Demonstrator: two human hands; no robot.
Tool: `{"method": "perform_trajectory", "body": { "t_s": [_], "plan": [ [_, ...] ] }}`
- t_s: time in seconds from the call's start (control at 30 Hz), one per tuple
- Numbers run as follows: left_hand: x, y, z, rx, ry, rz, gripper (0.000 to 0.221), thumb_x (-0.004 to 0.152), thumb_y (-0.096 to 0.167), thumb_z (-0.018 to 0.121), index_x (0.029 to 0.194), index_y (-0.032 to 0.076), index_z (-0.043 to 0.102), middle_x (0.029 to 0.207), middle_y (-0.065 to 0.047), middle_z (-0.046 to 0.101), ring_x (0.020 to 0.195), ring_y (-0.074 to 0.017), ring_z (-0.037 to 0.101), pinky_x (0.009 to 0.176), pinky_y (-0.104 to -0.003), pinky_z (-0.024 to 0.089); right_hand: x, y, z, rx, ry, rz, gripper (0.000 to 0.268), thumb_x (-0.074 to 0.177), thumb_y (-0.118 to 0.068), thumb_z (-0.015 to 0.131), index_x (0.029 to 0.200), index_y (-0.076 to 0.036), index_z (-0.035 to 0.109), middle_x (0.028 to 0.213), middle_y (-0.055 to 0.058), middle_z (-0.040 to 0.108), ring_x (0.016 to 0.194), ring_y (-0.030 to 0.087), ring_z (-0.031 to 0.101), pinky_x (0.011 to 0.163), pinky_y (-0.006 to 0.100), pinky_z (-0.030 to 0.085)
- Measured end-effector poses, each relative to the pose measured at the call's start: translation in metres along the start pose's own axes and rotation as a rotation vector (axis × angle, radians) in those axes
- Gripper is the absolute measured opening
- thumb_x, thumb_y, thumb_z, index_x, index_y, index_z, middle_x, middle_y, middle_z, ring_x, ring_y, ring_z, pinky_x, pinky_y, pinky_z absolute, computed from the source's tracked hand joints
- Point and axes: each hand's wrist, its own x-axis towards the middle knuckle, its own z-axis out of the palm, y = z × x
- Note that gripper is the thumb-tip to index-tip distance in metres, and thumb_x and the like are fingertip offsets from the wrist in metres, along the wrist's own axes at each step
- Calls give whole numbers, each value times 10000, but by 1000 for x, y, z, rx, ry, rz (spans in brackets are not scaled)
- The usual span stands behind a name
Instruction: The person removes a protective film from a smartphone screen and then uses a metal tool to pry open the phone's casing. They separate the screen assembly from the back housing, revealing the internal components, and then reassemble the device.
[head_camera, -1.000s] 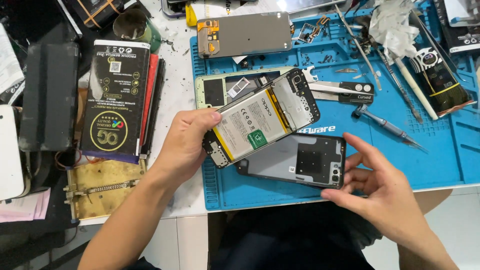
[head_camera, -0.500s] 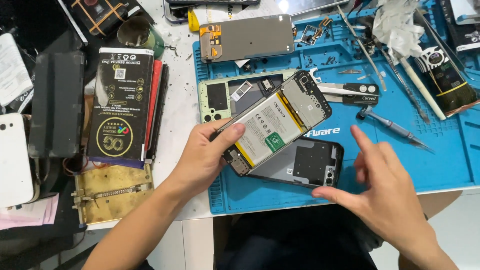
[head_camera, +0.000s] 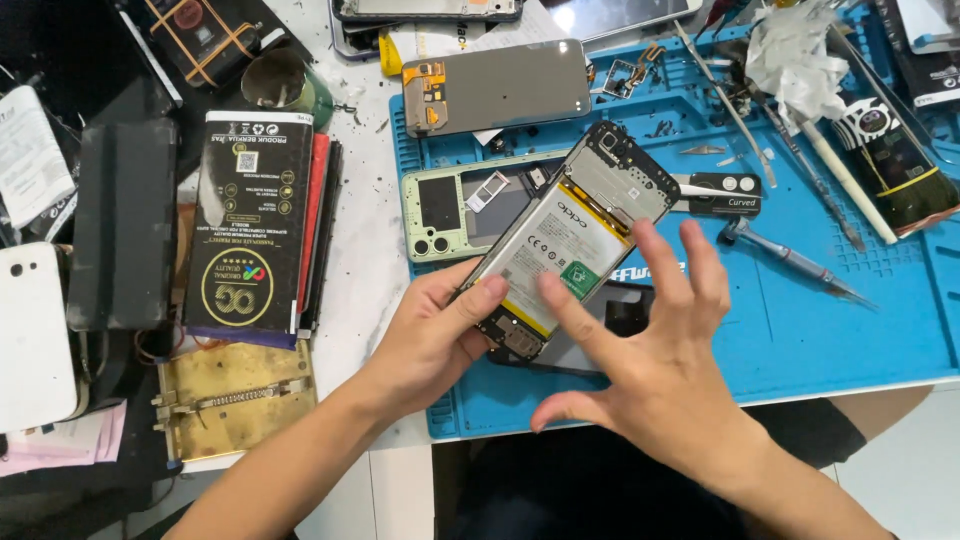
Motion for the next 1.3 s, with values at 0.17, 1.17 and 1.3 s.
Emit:
{"method": "perform_trajectory", "body": {
  "t_s": [0.17, 1.17, 1.3],
  "plan": [
    [-1, 1, 2, -35, -22, 29, 464, 978, 239, 600, 1352, -34, 569, 1300, -196, 649, 1196, -311, 633, 949, -395, 592, -5, -7, 9, 25, 90, -133, 813, 766, -968, 407, 1409, -494, 557, 1603, 170, 152, 1479, 534, 137, 1159, 746, 274],
    [-2, 11, 1, 520, -330, -59, 381, 979, 305, 596, 1218, 26, 697, 1109, -98, 758, 977, -191, 718, 809, -300, 621, -32, 46, -31, 531, -164, -182, 899, 797, -528, 779, 1437, -2, 432, 1381, 203, 564, 1214, 332, 594, 945, 459, 463],
    [0, 13, -9, 463, -313, 9, 484, 984, 411, 577, 1367, 114, 578, 1170, -158, 733, 1062, -273, 757, 722, -307, 688, -44, 59, -33, 628, -112, -53, 984, 727, -454, 831, 1456, 42, 394, 1371, 201, 614, 1127, 319, 620, 940, 438, 449]
  ]
}}
